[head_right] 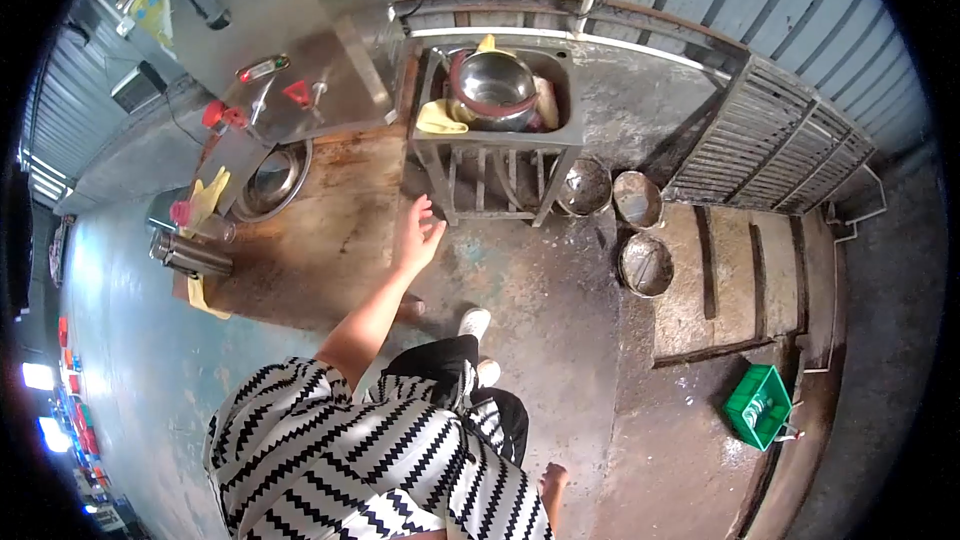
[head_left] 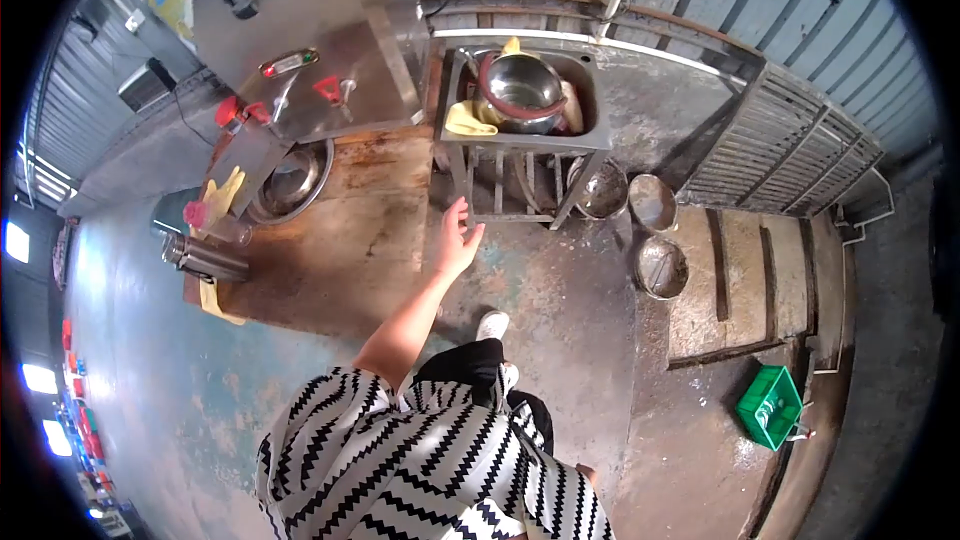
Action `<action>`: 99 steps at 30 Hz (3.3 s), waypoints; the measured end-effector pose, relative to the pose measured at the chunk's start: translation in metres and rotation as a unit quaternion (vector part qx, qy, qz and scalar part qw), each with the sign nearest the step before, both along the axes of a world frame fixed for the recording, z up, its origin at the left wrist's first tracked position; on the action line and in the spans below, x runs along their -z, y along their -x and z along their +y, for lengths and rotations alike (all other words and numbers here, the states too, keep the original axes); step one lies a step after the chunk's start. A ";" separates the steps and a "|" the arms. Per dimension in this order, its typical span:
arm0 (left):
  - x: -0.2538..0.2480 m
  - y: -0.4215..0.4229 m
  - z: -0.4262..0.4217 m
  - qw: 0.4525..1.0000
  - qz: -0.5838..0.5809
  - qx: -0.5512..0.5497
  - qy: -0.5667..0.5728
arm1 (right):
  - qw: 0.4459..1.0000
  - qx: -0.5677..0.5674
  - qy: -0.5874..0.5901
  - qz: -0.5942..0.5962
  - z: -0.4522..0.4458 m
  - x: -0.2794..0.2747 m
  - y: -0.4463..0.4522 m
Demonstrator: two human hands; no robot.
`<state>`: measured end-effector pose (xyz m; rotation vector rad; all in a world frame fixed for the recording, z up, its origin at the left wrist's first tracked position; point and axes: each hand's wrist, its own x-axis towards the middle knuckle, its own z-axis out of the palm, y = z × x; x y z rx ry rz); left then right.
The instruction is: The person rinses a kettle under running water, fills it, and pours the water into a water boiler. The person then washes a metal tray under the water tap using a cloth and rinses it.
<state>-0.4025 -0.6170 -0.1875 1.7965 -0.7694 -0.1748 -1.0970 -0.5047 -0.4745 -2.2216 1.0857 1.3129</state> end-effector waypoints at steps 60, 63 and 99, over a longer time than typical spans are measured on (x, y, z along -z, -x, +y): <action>-0.183 0.492 -0.242 0.607 0.560 0.550 0.122 | 0.281 0.925 0.095 -0.238 0.154 -0.093 0.244; -0.173 0.580 -0.262 0.597 0.563 0.569 0.056 | 0.284 0.928 0.149 -0.189 0.172 -0.104 0.303; -0.066 1.334 -0.427 0.876 0.457 0.091 -0.126 | 0.621 0.722 0.252 -0.172 -0.345 -0.266 1.226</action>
